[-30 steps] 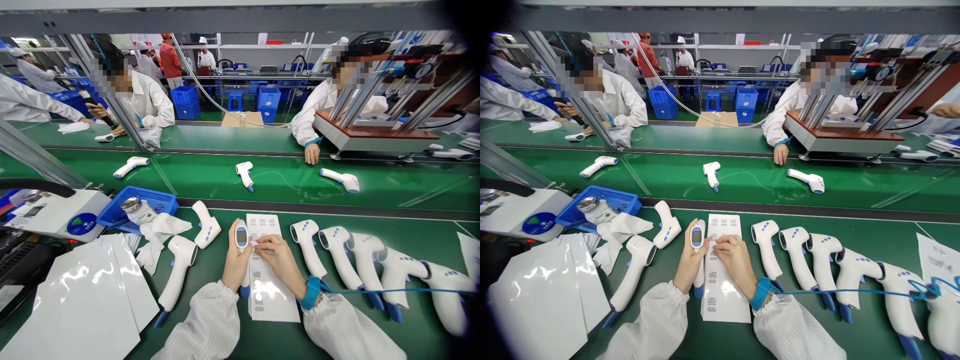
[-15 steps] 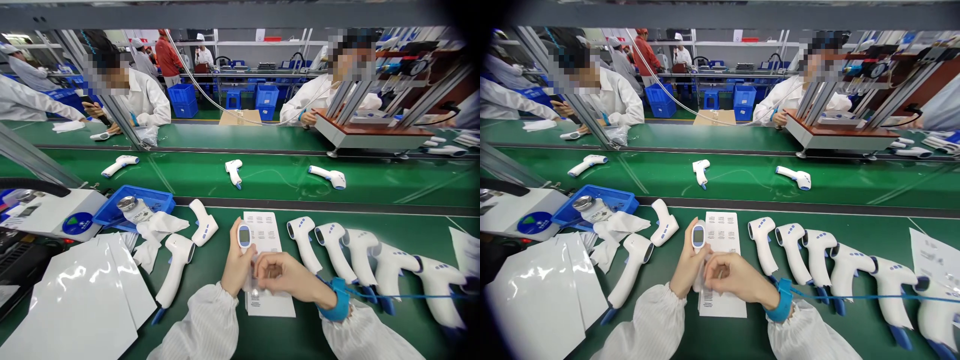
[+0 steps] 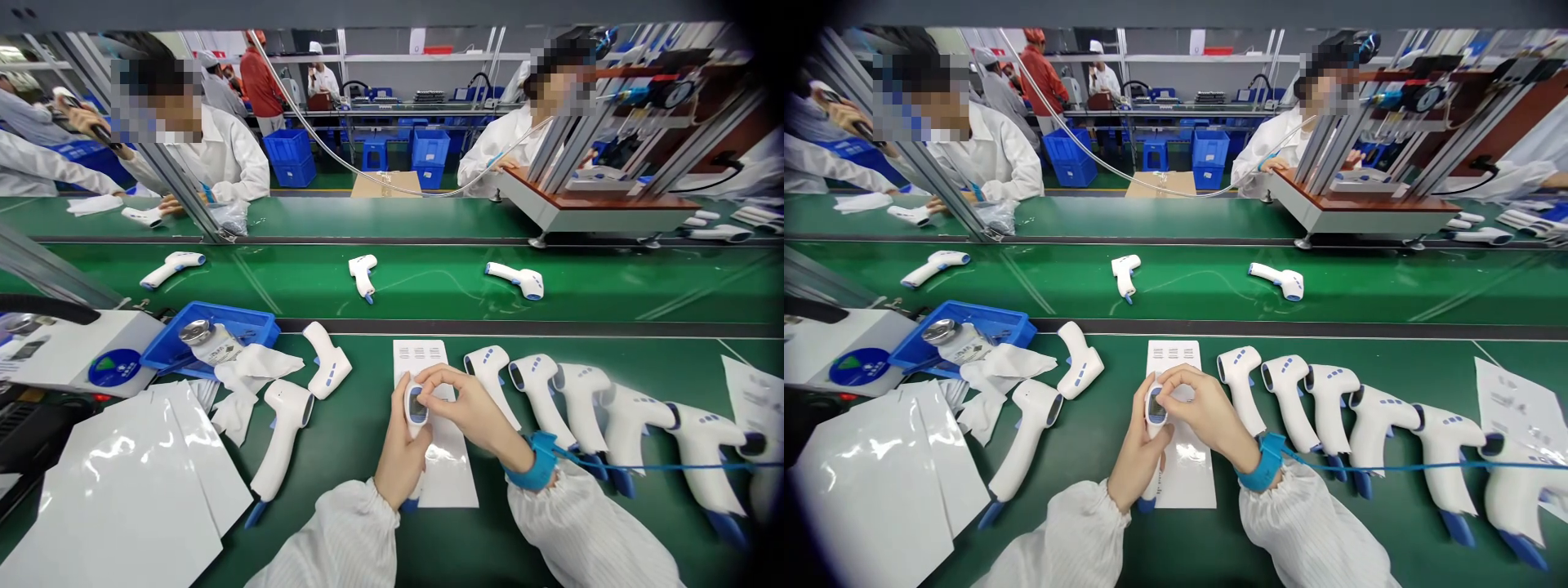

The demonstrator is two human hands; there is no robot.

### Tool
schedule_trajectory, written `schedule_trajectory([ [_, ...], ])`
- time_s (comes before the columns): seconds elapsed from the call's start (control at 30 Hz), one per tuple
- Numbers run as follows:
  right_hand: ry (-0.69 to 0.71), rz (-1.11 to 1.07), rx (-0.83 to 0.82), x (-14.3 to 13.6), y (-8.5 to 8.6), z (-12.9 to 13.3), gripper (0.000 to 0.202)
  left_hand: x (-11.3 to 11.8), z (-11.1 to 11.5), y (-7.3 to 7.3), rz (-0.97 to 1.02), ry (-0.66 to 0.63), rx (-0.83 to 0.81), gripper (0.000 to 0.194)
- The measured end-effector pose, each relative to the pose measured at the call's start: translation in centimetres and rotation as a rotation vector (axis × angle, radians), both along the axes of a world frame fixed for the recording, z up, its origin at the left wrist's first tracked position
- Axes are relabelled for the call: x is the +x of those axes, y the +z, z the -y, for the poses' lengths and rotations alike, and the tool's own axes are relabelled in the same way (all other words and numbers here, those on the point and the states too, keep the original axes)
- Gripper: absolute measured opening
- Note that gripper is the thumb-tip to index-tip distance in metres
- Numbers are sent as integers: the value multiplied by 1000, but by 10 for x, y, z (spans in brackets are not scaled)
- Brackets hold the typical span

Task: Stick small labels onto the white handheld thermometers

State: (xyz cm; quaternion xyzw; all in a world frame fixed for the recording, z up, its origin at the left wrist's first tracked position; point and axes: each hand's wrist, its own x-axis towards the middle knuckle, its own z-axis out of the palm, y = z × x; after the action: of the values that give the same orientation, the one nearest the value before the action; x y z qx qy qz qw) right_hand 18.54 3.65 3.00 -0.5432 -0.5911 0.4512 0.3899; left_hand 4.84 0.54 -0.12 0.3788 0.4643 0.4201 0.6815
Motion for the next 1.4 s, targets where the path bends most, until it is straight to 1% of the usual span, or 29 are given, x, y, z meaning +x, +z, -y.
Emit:
schedule_trajectory([
  [0.13,4,6,6,-1,-2,-3,7,-1,0,-9,-31,-58,69,71],
  [0.27,11,-5,0,-1,-3,-5,6,-2,0,-13,-74,-59,143,69],
  [0.4,28,-6,-27,-1,0,-8,4,-3,0,-11,-42,-77,81,70],
  [0.5,45,-11,-57,0,5,-11,4,-3,1,-10,-34,-64,66,71],
  [0.7,96,4,-96,3,9,-16,3,-1,0,-5,-68,-52,56,72],
  [0.87,99,17,-90,2,11,-15,3,0,-1,0,-113,-79,38,73],
  [1.03,84,8,-79,0,13,-14,4,-1,-1,-3,-131,-68,81,73],
  [1.2,63,6,-71,-2,12,-13,5,-4,-1,-9,-115,-90,121,74],
  [1.4,51,-21,-78,-3,10,-12,6,-4,0,-9,-101,-84,117,76],
])
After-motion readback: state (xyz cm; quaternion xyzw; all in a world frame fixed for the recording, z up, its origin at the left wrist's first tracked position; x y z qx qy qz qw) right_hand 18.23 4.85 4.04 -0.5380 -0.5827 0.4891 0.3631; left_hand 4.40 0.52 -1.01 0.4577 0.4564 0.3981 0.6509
